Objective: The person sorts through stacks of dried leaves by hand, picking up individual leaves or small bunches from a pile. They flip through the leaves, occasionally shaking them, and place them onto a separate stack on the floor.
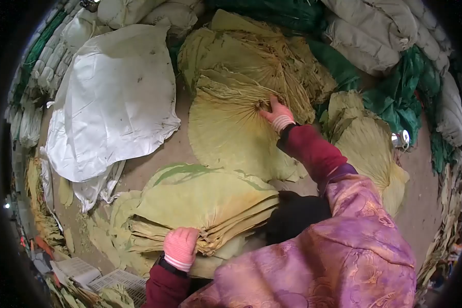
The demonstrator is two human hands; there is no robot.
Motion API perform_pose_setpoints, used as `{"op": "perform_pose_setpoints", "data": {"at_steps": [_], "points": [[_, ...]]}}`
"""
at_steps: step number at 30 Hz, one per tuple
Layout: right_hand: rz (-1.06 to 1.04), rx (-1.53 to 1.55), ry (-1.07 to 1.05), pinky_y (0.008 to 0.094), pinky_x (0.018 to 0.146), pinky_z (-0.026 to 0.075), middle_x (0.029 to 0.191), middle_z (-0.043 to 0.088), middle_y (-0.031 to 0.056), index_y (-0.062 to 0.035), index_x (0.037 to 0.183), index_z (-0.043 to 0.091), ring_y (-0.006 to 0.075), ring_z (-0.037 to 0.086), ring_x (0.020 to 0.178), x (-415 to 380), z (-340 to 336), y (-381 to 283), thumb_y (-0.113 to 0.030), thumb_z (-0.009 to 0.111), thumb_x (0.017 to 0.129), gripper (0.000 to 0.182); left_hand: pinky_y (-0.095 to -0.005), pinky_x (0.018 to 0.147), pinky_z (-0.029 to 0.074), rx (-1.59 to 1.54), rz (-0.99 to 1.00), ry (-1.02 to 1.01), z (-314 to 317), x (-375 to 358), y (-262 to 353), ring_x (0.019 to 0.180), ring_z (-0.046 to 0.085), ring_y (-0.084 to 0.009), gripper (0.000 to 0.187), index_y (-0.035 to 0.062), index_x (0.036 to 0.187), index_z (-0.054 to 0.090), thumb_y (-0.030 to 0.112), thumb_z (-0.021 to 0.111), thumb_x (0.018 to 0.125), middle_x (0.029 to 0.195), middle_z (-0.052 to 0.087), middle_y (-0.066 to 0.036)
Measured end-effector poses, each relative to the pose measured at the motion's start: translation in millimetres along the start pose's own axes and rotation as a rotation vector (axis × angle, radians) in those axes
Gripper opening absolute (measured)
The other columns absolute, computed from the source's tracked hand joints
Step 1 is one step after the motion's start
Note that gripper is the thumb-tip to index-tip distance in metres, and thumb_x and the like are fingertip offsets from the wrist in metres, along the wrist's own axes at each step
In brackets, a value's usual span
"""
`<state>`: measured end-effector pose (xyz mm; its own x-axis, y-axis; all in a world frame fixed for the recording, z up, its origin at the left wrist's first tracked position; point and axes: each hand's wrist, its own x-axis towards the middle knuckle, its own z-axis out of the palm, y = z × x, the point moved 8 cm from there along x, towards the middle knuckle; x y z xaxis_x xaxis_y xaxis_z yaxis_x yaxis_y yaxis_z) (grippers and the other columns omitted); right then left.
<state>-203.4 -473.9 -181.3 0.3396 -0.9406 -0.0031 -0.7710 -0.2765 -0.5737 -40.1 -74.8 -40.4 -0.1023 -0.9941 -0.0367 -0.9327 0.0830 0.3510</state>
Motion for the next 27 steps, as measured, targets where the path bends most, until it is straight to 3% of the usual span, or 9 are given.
{"op": "perform_pose_setpoints", "data": {"at_steps": [4,6,8,10,12,17,18,22,27], "points": [[-0.178,0.085,-0.232,0.0369,0.088,0.044,0.113,0.057,0.0199,-0.0040,0.117,0.053,0.0360,0.054,0.104,9,31,-36,-0.025,0.068,0.075,0.050,-0.0394,0.069,0.045,0.083,0.037,0.053,-8,1,7,0.083,0.057,-0.0286,0.032,0.0038,0.093,0.057,0.006,0.056,0.061,0.083,0.059,-0.009],[-0.274,0.071,-0.153,0.0350,0.085,0.045,0.103,0.061,0.0173,-0.0027,0.111,0.054,0.0300,0.058,0.098,9,19,-51,-0.019,0.066,0.078,0.039,-0.0384,0.077,0.044,0.089,0.082,0.013,-5,2,5,0.092,0.056,-0.0249,0.028,0.0075,0.093,0.059,0.010,0.056,0.066,0.087,0.059,-0.006],[-0.287,0.761,-0.060,0.0297,0.082,0.046,0.096,0.062,0.0128,-0.0012,0.107,0.054,0.0205,0.058,0.091,24,-4,-56,-0.008,0.061,0.082,0.027,-0.0377,0.076,0.045,0.077,0.063,-0.013,-11,4,0,0.092,0.056,-0.0253,0.027,0.0079,0.092,0.059,0.011,0.056,0.066,0.088,0.059,-0.005],[-0.330,0.701,-0.051,0.0240,0.078,0.045,0.092,0.061,0.0068,-0.0003,0.106,0.053,0.0135,0.055,0.085,12,-37,-99,-0.001,0.057,0.084,0.023,-0.0370,0.075,0.046,0.060,0.052,-0.051,-20,9,-1,0.093,0.056,-0.0258,0.026,0.0082,0.092,0.059,0.011,0.056,0.066,0.088,0.059,-0.005],[-0.522,1.187,-0.240,0.0225,0.075,0.045,0.089,0.060,0.0036,-0.0006,0.108,0.052,0.0125,0.056,0.082,-16,-41,-150,-0.004,0.060,0.085,0.025,-0.0387,0.073,0.047,0.097,0.020,0.029,-40,27,1,0.102,0.052,-0.0301,0.035,0.0070,0.090,0.058,0.004,0.060,0.056,0.098,0.057,-0.008],[-0.406,0.998,-0.758,0.0253,0.065,0.045,0.081,0.057,0.0017,-0.0024,0.111,0.052,0.0097,0.052,0.075,-107,13,-185,-0.020,0.062,0.087,0.031,-0.0385,0.071,0.048,0.191,0.011,0.189,-56,70,-1,0.114,0.047,-0.0332,0.042,0.0082,0.096,0.058,0.000,0.060,0.054,0.111,0.055,-0.009],[-0.244,0.836,-0.925,0.0243,0.070,0.046,0.088,0.060,0.0043,-0.0037,0.116,0.051,0.0109,0.054,0.081,-122,17,-184,-0.027,0.061,0.087,0.038,-0.0391,0.070,0.049,0.202,0.025,0.253,-60,73,-2,0.114,0.048,-0.0340,0.042,0.0085,0.096,0.058,0.000,0.060,0.055,0.111,0.055,-0.008],[-0.155,0.932,-0.474,0.0238,0.086,0.043,0.109,0.060,0.0082,-0.0010,0.118,0.052,0.0127,0.053,0.103,-64,12,-148,-0.020,0.059,0.087,0.036,-0.0397,0.068,0.049,0.169,0.104,0.171,-45,77,-10,0.110,0.050,-0.0351,0.042,0.0089,0.096,0.057,0.000,0.060,0.056,0.107,0.056,-0.009],[-0.273,1.219,0.007,0.0259,0.086,0.044,0.104,0.059,0.0069,-0.0015,0.115,0.055,0.0152,0.054,0.101,39,1,-44,-0.003,0.052,0.088,0.027,-0.0386,0.068,0.051,0.071,0.086,0.105,-31,62,0,0.098,0.056,-0.0347,0.040,0.0076,0.100,0.057,-0.002,0.057,0.061,0.100,0.057,-0.010]]}}
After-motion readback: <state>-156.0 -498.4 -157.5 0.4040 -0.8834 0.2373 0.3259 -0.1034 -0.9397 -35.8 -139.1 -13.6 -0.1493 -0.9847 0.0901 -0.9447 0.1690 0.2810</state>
